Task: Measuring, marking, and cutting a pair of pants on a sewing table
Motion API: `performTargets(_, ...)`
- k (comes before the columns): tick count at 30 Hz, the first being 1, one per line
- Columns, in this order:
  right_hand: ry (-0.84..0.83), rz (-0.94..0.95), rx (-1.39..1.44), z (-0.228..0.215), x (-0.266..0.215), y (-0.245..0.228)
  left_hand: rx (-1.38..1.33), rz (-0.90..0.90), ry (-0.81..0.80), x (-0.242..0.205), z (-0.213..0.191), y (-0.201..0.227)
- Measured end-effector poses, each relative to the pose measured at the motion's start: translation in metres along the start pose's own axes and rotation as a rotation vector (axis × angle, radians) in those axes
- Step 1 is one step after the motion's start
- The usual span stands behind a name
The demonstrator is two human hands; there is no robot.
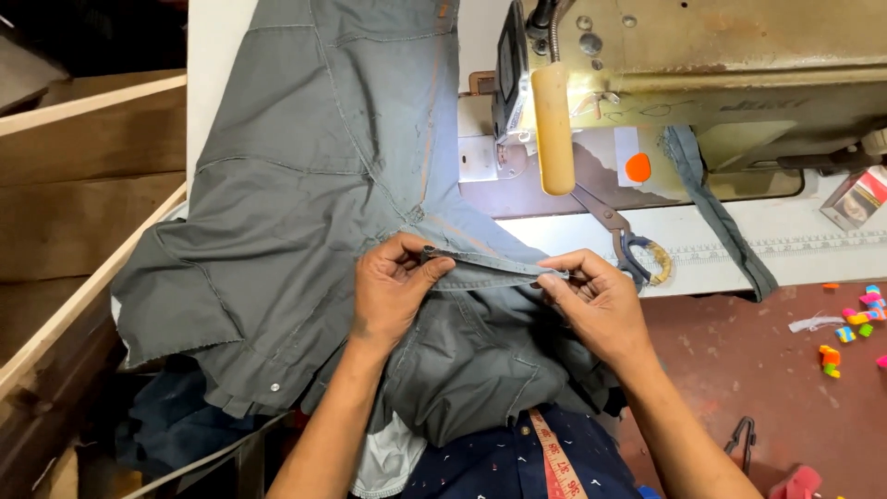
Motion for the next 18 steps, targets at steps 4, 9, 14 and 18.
performTargets(4, 0.020, 0.001, -0.031, 0.004, 0.003, -0.002, -0.027, 0.020, 0.030, -0.003, 0.004, -0.007)
performTargets(9, 0.036, -0.111, -0.684, -0.004, 0.016, -0.040, -0.030, 0.059, 0.034, -0.008, 0.021, 0.007)
performTargets(14, 0.140, -0.658, -1.157, -0.039, 0.080, 0.000, 0.121, 0.136, -0.050, -0.017, 0.038, 0.036)
performTargets(18, 0.153, -0.728, -1.372, -0.046, 0.108, 0.038, 0.229, 0.199, -0.111, -0.022, 0.042, 0.045)
Point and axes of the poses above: each hand's wrist, its own x-axis towards the middle knuckle, its own z-axis out of the palm, y = z × x, the point moved 4 cm from there along x, towards the middle knuckle, and after that the axes turned 5 degrees about y, right-handed, at the moved point
